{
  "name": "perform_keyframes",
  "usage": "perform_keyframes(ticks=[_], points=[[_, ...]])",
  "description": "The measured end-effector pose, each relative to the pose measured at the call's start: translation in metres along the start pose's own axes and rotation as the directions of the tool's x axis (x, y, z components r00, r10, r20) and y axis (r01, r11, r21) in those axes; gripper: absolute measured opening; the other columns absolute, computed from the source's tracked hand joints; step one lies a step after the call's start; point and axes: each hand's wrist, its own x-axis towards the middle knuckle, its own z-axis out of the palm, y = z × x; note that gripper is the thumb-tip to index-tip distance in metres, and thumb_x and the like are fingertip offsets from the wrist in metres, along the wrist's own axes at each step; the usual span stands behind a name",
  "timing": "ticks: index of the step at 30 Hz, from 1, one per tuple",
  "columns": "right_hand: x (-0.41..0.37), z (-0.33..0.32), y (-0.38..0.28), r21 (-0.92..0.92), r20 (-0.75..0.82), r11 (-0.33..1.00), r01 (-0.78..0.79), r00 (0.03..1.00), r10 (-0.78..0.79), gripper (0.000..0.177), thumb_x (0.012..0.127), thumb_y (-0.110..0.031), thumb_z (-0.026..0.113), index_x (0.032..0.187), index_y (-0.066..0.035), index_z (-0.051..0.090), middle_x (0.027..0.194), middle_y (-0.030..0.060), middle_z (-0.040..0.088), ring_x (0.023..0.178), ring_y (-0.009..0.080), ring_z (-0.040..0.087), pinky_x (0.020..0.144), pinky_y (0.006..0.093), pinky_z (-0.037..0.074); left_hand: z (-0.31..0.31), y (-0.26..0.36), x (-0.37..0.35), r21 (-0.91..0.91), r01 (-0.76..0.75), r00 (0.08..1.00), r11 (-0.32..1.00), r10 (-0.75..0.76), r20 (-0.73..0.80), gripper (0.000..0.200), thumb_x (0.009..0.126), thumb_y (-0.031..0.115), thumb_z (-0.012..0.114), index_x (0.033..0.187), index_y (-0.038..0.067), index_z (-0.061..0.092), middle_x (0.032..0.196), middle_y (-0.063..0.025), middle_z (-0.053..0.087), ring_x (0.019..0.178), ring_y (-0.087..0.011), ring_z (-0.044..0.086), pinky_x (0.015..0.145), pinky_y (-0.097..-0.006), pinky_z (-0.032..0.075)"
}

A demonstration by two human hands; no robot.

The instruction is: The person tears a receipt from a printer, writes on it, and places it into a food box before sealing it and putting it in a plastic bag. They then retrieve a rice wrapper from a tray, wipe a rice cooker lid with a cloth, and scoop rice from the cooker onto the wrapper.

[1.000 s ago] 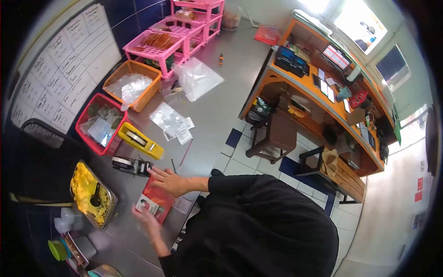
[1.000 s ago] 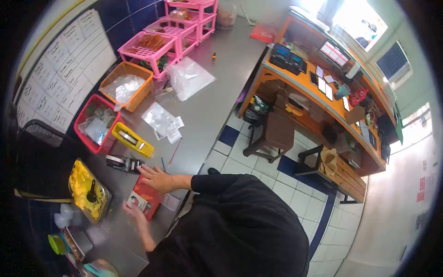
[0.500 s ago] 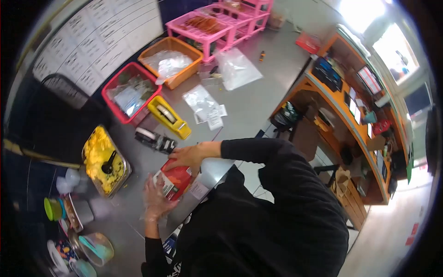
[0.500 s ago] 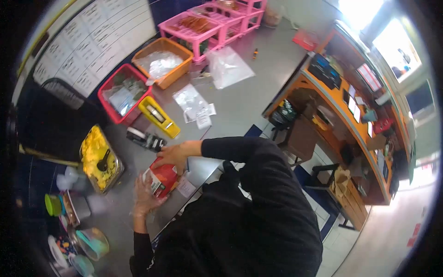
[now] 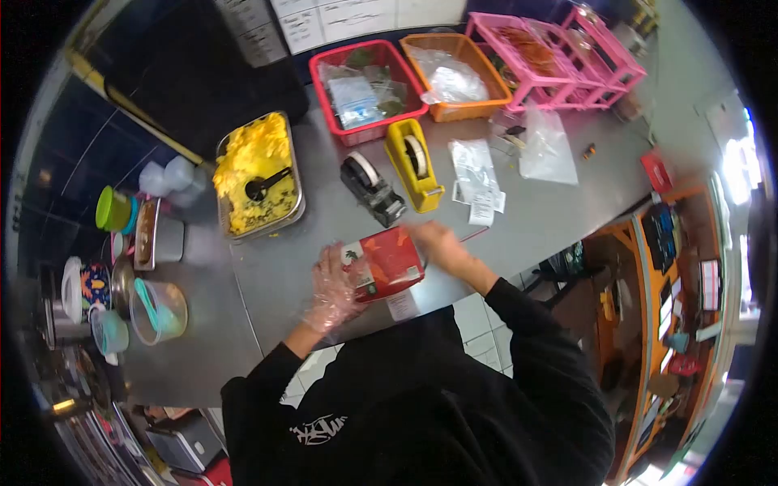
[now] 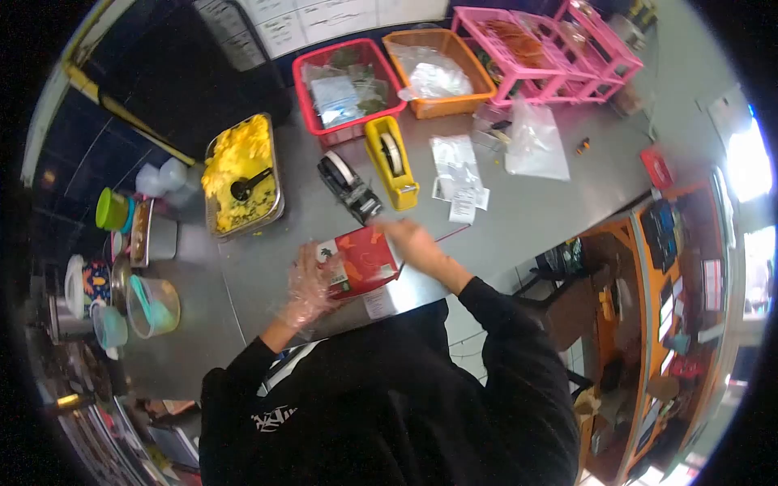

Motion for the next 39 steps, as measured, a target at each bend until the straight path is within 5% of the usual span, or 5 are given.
perform_keyframes(ticks=[4,12,23,28,39], points=[[0.046,-0.042,0.014,0.065,-0.609,0.887,-0.457,0.686,0.398,0.024,0.092,-0.002,0.045,0.110,-0.005,0.061,0.108,0.0093,0.062,0.087,0.0198,0.062,0.067,0.0372,0.051,-0.002,0.052,0.007,-0.088,0.305,0.951,0.948,-0.308,-0.020,0.102,0.058,0.041,0.084,0.143,0.022,0.030,0.145,-0.0322,0.017,0.133,-0.0548,0.019,0.091,-0.0641,0.039],[0.058,-0.046,0.025,0.907,0.139,0.159,-0.389,0.635,0.760,0.028,0.092,-0.021,0.059,0.100,0.005,0.066,0.110,0.0094,0.063,0.095,0.0253,0.063,0.078,0.0436,0.056,0.032,0.073,0.014,-0.040,0.411,0.908,0.911,-0.413,-0.066,0.100,0.069,0.060,0.071,0.148,0.022,0.024,0.148,-0.0340,0.013,0.134,-0.0560,0.016,0.094,-0.0620,0.035],[0.005,-0.028,0.025,0.034,-0.599,0.804,-0.593,0.632,0.491,0.008,0.079,-0.004,0.067,0.082,0.002,0.071,0.100,0.0166,0.067,0.069,0.0237,0.064,0.062,0.0312,0.050,0.021,0.076,0.021,0.036,0.430,0.902,0.902,-0.428,-0.063,0.095,0.069,0.061,0.069,0.146,0.027,0.026,0.145,-0.0302,0.018,0.131,-0.0562,0.021,0.089,-0.0607,0.039],[-0.041,-0.004,-0.067,0.703,-0.041,0.482,-0.523,0.647,0.761,0.014,0.086,-0.007,0.067,0.099,-0.005,0.074,0.072,0.0011,0.066,0.059,0.0054,0.050,0.052,0.0246,0.042,0.023,0.080,0.021,0.014,0.423,0.898,0.906,-0.418,-0.135,0.098,0.067,0.058,0.073,0.147,0.027,0.025,0.144,-0.0295,0.020,0.130,-0.0562,0.023,0.089,-0.0620,0.039],[-0.049,0.036,-0.062,0.195,-0.224,0.918,-0.345,0.896,0.384,0.058,0.077,-0.003,0.070,0.129,-0.024,0.060,0.067,0.0081,0.060,0.058,0.0123,0.056,0.057,0.0289,0.046,0.014,0.058,0.008,0.378,-0.150,0.928,0.914,0.262,-0.266,0.061,0.087,0.029,0.057,0.144,0.028,0.035,0.145,-0.0223,0.034,0.133,-0.0363,0.037,0.104,-0.0607,0.029]])
